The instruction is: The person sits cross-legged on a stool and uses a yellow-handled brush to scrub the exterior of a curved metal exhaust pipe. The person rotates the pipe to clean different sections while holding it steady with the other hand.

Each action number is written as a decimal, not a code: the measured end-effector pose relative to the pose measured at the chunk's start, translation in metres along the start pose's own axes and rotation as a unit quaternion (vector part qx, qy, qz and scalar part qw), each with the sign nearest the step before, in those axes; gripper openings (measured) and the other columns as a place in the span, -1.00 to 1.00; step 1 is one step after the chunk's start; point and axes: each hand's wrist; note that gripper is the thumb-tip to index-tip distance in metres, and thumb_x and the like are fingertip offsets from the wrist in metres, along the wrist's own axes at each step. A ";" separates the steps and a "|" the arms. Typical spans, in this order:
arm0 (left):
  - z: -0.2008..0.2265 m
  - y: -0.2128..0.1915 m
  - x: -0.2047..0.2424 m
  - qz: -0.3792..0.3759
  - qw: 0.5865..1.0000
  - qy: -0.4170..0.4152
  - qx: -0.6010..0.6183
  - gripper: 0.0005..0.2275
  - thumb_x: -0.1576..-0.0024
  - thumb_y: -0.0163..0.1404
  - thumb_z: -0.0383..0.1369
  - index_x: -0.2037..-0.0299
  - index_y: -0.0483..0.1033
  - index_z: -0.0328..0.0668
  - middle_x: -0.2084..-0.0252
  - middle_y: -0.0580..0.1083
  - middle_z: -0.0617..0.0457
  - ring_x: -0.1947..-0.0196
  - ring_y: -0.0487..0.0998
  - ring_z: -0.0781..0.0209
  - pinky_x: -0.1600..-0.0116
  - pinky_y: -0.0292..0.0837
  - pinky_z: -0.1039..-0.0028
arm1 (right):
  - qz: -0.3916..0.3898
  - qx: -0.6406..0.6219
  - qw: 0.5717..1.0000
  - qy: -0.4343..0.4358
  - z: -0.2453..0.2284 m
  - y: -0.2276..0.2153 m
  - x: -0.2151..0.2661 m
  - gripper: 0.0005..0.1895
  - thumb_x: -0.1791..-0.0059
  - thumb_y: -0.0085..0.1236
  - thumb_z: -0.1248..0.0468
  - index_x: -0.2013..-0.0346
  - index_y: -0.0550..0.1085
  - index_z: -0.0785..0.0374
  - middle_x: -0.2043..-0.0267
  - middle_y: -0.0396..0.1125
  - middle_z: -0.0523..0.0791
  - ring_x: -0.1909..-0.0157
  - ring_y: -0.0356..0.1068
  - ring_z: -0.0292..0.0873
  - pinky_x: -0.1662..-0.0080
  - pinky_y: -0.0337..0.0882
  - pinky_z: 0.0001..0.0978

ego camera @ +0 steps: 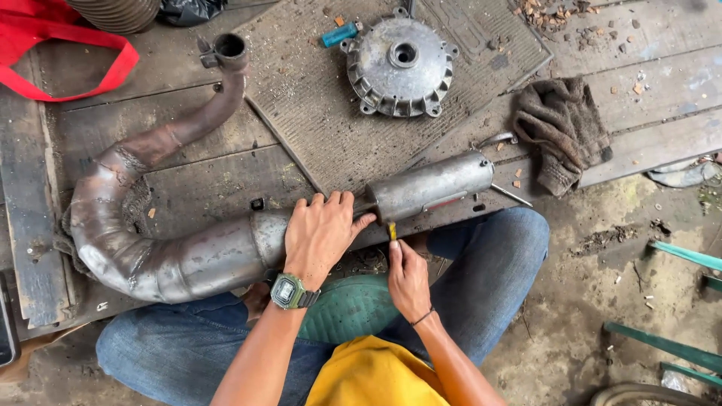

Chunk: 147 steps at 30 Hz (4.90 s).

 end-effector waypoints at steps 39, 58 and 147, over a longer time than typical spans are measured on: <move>0.002 -0.007 0.002 -0.023 0.999 0.003 -0.039 -0.47 -0.28 -0.35 0.22 0.16 0.47 -0.04 0.28 0.55 0.06 0.18 0.62 0.01 0.12 0.50 0.19 | 0.027 -0.051 0.993 -0.106 -0.019 0.008 -0.012 -0.52 -0.18 -0.26 0.19 0.63 0.25 0.21 0.76 0.13 0.03 0.66 0.16 -0.07 0.46 0.25 -0.28; -0.001 -0.004 0.003 -0.015 1.000 0.003 -0.012 -0.48 -0.28 -0.34 0.20 0.16 0.46 -0.07 0.27 0.56 0.03 0.16 0.62 -0.05 0.11 0.51 0.12 | 0.052 -0.125 0.985 -0.110 0.000 0.028 -0.014 -0.46 -0.20 -0.30 0.21 0.70 0.24 0.17 0.82 0.05 -0.11 0.66 0.04 -0.27 0.51 0.14 -0.36; 0.004 -0.026 0.002 -0.058 0.998 0.019 -0.033 -0.45 -0.30 -0.36 0.21 0.14 0.47 -0.11 0.25 0.55 0.02 0.14 0.63 -0.02 0.10 0.54 0.18 | 0.028 -0.101 0.989 -0.104 0.016 0.023 -0.011 -0.50 -0.16 -0.20 0.24 0.69 0.21 0.25 0.76 0.09 0.06 0.65 0.07 -0.10 0.48 0.19 -0.23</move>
Point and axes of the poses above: each hand's wrist, its own x-axis away from the middle knuckle, its own y-axis out of the palm, z = x × y
